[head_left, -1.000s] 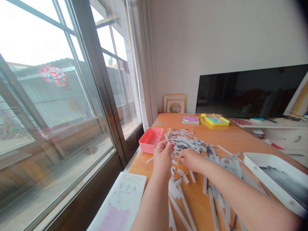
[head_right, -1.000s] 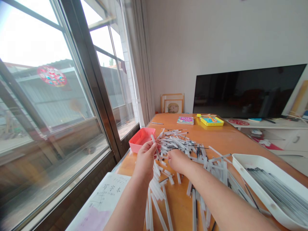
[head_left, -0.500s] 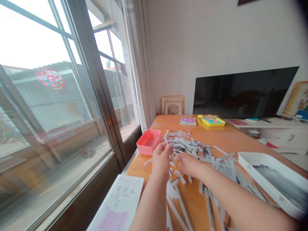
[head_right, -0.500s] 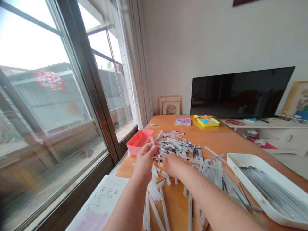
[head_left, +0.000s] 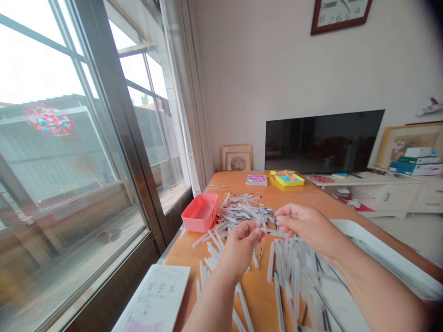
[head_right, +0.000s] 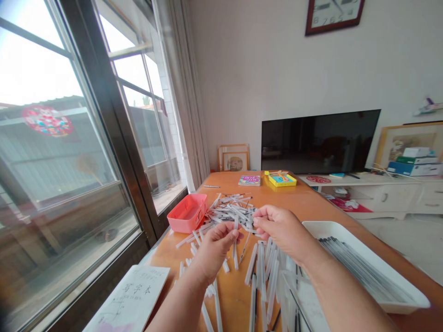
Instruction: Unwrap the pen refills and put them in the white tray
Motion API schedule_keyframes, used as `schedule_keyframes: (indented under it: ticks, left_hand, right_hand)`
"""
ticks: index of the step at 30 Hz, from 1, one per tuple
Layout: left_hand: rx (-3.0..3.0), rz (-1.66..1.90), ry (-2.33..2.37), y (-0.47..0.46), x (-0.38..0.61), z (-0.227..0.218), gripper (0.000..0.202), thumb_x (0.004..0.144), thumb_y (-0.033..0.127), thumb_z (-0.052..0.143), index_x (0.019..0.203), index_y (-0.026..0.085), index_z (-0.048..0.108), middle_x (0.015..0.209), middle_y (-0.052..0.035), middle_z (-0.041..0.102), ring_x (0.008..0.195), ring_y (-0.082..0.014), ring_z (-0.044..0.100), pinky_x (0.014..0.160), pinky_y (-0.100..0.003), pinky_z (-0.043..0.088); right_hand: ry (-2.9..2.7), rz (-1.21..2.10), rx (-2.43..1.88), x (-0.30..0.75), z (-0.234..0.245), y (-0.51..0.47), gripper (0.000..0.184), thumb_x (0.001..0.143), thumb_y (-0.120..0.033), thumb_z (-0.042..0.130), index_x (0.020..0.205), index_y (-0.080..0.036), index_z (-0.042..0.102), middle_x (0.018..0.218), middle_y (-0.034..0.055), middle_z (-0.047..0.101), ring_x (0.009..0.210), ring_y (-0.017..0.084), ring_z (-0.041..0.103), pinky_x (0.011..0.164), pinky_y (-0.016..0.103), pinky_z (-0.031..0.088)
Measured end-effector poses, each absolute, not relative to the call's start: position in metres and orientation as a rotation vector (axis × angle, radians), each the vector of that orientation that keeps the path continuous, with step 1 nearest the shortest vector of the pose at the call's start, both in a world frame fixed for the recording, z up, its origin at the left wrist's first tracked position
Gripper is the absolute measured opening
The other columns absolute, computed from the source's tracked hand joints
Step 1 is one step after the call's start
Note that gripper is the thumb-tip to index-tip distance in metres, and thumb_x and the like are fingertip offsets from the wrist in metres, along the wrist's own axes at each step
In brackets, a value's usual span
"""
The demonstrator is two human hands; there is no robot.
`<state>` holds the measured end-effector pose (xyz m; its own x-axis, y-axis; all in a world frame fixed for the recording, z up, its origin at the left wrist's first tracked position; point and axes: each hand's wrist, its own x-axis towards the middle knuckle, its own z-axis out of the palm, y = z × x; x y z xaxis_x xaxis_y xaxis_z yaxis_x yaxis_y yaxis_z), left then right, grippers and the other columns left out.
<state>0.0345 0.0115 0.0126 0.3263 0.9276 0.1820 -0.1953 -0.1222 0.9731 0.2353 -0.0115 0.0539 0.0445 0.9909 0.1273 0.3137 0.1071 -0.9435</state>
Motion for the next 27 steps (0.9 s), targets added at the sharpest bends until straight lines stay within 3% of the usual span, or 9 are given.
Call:
schedule_keyframes:
  ticks: [13, 27]
  left_hand:
    - [1.519, 0.942, 0.662, 0.002, 0.044, 0.014, 0.030, 0.081, 0.046, 0.072, 0.078, 0.017, 0.066, 0.069, 0.0016, 0.048, 0.065, -0.0118, 0.036, 0.061, -0.025, 0.028]
    - [1.685, 0.895, 0.709, 0.006, 0.041, 0.007, 0.031, 0.087, 0.044, 0.065, 0.087, 0.013, 0.066, 0.071, 0.0022, 0.045, 0.068, -0.0118, 0.034, 0.065, -0.025, 0.029]
  right_hand:
    - [-1.620, 0.886, -1.316, 0.242, 0.068, -0.018, 0.014, 0.080, -0.026, 0.059, 0.090, -0.017, 0.066, 0.068, -0.0024, 0.062, 0.059, 0.012, 0.057, 0.058, 0.024, 0.049]
    - [-1.776, 0.789, -1.350, 0.242, 0.061, -0.016, 0.015, 0.085, -0.026, 0.056, 0.092, -0.019, 0.068, 0.070, -0.0017, 0.064, 0.063, 0.014, 0.059, 0.058, 0.025, 0.048]
